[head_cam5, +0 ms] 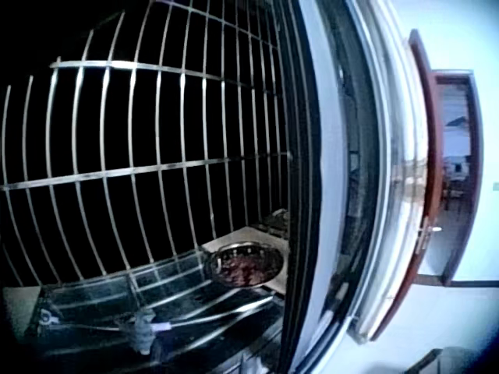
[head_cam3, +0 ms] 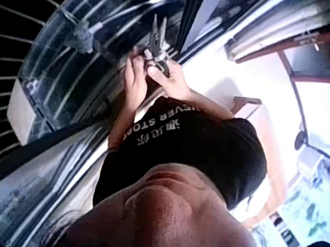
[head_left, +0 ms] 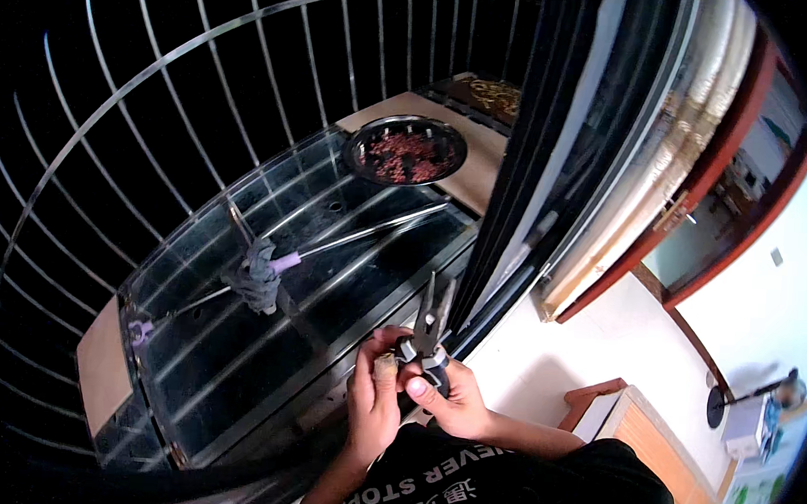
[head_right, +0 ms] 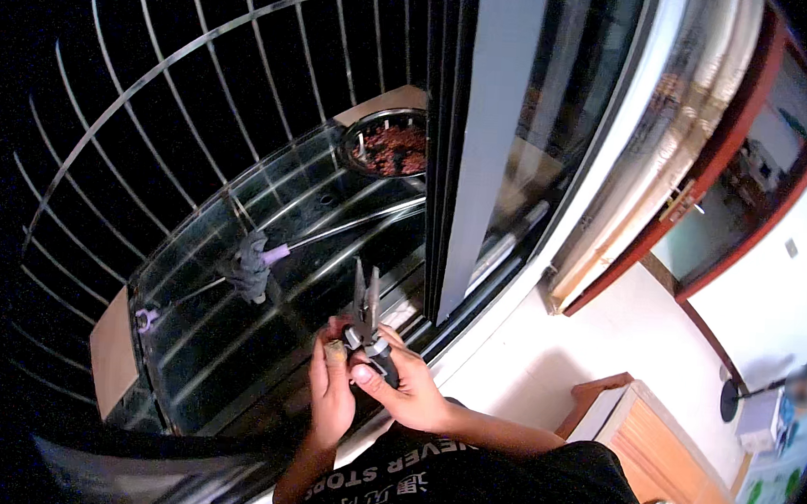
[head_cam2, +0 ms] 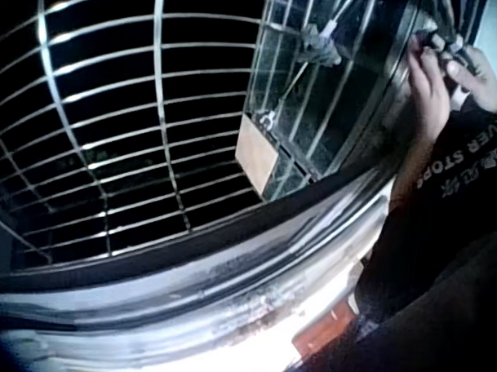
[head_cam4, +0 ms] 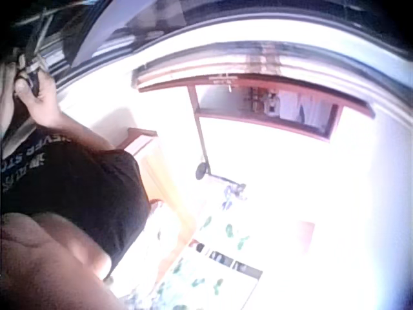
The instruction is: The person uses pliers to pull and adjust a rubber sealing strip on the frame of a sliding glass door. They move between a balcony and an indoor living area, using their hands and pliers to press the seal into the track of the door frame.
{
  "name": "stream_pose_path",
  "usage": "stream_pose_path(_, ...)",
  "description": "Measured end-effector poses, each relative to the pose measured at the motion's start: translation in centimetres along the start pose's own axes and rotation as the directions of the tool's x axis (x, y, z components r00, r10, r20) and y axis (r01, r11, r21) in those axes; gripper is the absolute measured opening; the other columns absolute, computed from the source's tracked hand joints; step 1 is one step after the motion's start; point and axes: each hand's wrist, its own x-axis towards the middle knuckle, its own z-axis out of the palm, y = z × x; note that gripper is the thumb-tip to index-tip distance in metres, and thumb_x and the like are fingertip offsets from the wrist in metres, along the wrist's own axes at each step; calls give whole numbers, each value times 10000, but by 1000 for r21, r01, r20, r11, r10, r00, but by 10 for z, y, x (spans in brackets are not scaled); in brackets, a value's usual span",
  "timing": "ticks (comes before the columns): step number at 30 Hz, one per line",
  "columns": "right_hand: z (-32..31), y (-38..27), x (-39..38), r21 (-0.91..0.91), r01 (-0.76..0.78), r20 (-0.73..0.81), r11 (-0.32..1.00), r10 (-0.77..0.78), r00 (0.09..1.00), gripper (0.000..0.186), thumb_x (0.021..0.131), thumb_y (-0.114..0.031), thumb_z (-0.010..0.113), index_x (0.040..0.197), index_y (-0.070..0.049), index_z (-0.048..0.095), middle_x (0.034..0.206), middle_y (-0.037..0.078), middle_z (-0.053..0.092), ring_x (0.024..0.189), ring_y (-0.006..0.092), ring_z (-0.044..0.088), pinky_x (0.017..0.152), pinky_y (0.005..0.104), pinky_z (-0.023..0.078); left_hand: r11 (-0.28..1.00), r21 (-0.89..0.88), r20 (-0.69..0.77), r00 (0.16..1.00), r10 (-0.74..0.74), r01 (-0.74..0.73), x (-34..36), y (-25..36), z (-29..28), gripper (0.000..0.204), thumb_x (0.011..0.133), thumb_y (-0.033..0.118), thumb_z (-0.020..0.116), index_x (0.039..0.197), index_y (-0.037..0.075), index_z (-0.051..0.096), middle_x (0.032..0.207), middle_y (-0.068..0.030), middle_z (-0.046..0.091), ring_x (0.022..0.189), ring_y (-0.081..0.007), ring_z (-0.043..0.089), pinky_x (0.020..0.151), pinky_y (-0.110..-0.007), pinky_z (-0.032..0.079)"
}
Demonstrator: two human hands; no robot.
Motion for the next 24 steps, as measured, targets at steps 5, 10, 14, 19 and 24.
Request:
stream_pose_path(5,15,-12,-9,26,84,-246,996,-76,966,282,868,-246,512,966,18,493,982,95,488,882,165,479,790,288,401,990,138,48,999,7,-14,17,1,-7,231,886,191,442,851,-9,553,713,-82,587,638,-148,548,579,-259,416)
stream_pose_path(10,5,-9,-9,-23,140,-327,990,-140,935,306,894,-292,448,941,10,468,813,58,499,682,106,466,604,230,387,977,172,301,951,69,-126,59,8,-3,237,858,204,517,738,1,534,606,-60,571,534,-109,526,494,-235,382)
stream_pose_path(14,3,-25,-1,-96,165,-385,982,-190,903,407,896,-380,408,765,-1,480,598,39,453,470,88,409,424,217,311,973,83,360,917,173,-216,73,16,2,229,835,194,567,717,4,519,546,-13,492,511,-46,419,468,-214,337)
stream_pose_path(19,-8,-52,8,-103,289,-365,952,-307,879,414,896,-386,406,749,-12,504,599,-5,451,507,61,378,459,207,296,951,6,329,898,291,-311,86,45,22,263,829,199,582,669,10,495,521,15,419,514,-33,346,447,-209,299)
stream_pose_path(24,-13,-78,22,-187,380,-340,906,-423,840,374,906,-358,388,769,-21,478,597,-14,430,498,57,357,455,204,285,928,-56,271,889,370,-369,101,60,30,260,837,194,565,675,3,495,540,14,447,522,-37,371,469,-213,317)
